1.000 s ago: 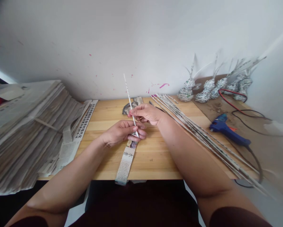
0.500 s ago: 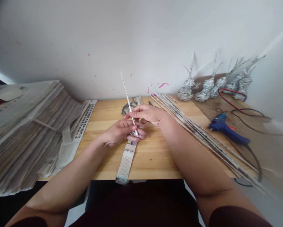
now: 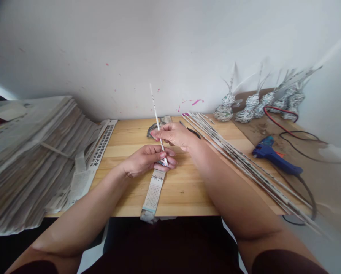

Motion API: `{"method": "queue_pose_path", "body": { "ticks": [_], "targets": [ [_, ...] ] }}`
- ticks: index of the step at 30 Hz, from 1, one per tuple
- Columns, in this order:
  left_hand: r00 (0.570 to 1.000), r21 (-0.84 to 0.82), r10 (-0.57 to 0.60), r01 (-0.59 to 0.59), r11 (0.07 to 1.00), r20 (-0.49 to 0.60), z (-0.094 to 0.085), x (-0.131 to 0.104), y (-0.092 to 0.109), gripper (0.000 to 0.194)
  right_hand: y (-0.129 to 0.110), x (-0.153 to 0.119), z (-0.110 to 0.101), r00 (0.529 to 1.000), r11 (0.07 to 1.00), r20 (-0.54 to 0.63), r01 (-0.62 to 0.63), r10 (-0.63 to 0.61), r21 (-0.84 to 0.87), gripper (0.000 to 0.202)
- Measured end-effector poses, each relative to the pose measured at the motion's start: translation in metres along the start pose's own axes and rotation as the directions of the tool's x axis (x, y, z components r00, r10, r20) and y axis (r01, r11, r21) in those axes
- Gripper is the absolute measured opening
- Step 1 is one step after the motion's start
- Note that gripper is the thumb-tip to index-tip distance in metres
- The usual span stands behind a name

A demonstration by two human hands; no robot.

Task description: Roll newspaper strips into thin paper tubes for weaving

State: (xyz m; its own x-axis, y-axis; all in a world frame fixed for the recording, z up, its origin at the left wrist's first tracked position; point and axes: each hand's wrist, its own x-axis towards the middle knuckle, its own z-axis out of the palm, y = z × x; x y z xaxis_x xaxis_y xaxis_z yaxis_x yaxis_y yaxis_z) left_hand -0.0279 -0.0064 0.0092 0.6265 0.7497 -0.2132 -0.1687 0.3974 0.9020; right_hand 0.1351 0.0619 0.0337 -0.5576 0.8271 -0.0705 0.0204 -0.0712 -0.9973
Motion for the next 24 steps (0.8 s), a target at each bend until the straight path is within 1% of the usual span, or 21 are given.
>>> {"method": "queue_pose_path", "body": {
  "ticks": [3, 4, 5, 7, 9, 12, 13, 14, 15, 17, 19, 21, 24],
  "targets": [
    [1.0, -0.001, -0.012, 0.012, 1.0, 0.017, -0.001, -0.001, 0.001, 0.029, 0.004, 0.001, -0.01, 0.985, 0.999, 0.17, -0.026, 0.021, 0.031, 0.044],
    [1.0, -0.002, -0.013, 0.013, 1.0, 0.02, -0.001, -0.001, 0.001, 0.029, 0.005, 0.002, -0.013, 0.981, 0.999, 0.193, -0.03, 0.022, 0.039, 0.043],
    [1.0, 0.001, -0.009, 0.009, 1.0, 0.022, -0.002, -0.001, 0.0, 0.03, 0.006, 0.002, -0.014, 0.982, 0.999, 0.19, -0.03, 0.022, 0.04, 0.04],
    [1.0, 0.03, 0.012, -0.012, 0.999, 0.006, -0.003, 0.002, -0.003, 0.03, 0.005, 0.003, -0.013, 0.992, 1.0, 0.124, -0.026, 0.025, 0.01, 0.036],
    [0.999, 0.074, 0.033, -0.03, 0.997, -0.041, -0.004, 0.004, -0.006, 0.029, 0.0, 0.002, -0.006, 1.0, 0.997, 0.007, -0.023, 0.024, -0.073, 0.033],
    [0.991, 0.126, 0.05, -0.034, 0.991, -0.124, -0.004, 0.007, -0.007, 0.026, -0.009, -0.003, 0.005, 0.981, 0.973, -0.184, 0.012, -0.056, -0.232, 0.031],
    [0.99, 0.128, 0.051, -0.034, 0.991, -0.133, -0.004, 0.006, -0.006, 0.027, -0.011, -0.004, 0.007, 0.973, 0.968, -0.214, 0.029, -0.084, -0.248, 0.031],
    [0.99, 0.122, 0.053, -0.037, 0.992, -0.13, -0.003, 0.006, -0.006, 0.027, -0.011, -0.005, 0.008, 0.972, 0.971, -0.213, 0.043, -0.095, -0.233, 0.032],
    [0.991, 0.11, 0.055, -0.042, 0.993, -0.119, -0.003, 0.005, -0.004, 0.028, -0.011, -0.005, 0.006, 0.98, 0.98, -0.178, 0.05, -0.084, -0.19, 0.034],
    [0.995, 0.074, 0.05, -0.044, 0.996, -0.081, -0.002, 0.003, -0.002, 0.03, -0.007, -0.003, 0.0, 1.0, 0.997, -0.022, 0.018, -0.019, -0.071, 0.039],
    [0.998, 0.048, 0.034, -0.032, 0.998, -0.046, -0.002, 0.001, 0.0, 0.031, 0.0, 0.0, -0.008, 0.991, 0.999, 0.131, -0.039, 0.038, 0.003, 0.04],
    [1.0, 0.038, 0.014, -0.013, 0.999, -0.026, -0.002, 0.0, 0.001, 0.032, 0.005, 0.003, -0.014, 0.983, 0.997, 0.173, -0.062, 0.055, 0.039, 0.038],
    [1.0, 0.033, 0.008, -0.007, 0.999, -0.025, -0.001, 0.0, 0.001, 0.031, 0.009, 0.006, -0.016, 0.989, 0.996, 0.139, -0.065, 0.055, 0.068, 0.036]
  ]
}}
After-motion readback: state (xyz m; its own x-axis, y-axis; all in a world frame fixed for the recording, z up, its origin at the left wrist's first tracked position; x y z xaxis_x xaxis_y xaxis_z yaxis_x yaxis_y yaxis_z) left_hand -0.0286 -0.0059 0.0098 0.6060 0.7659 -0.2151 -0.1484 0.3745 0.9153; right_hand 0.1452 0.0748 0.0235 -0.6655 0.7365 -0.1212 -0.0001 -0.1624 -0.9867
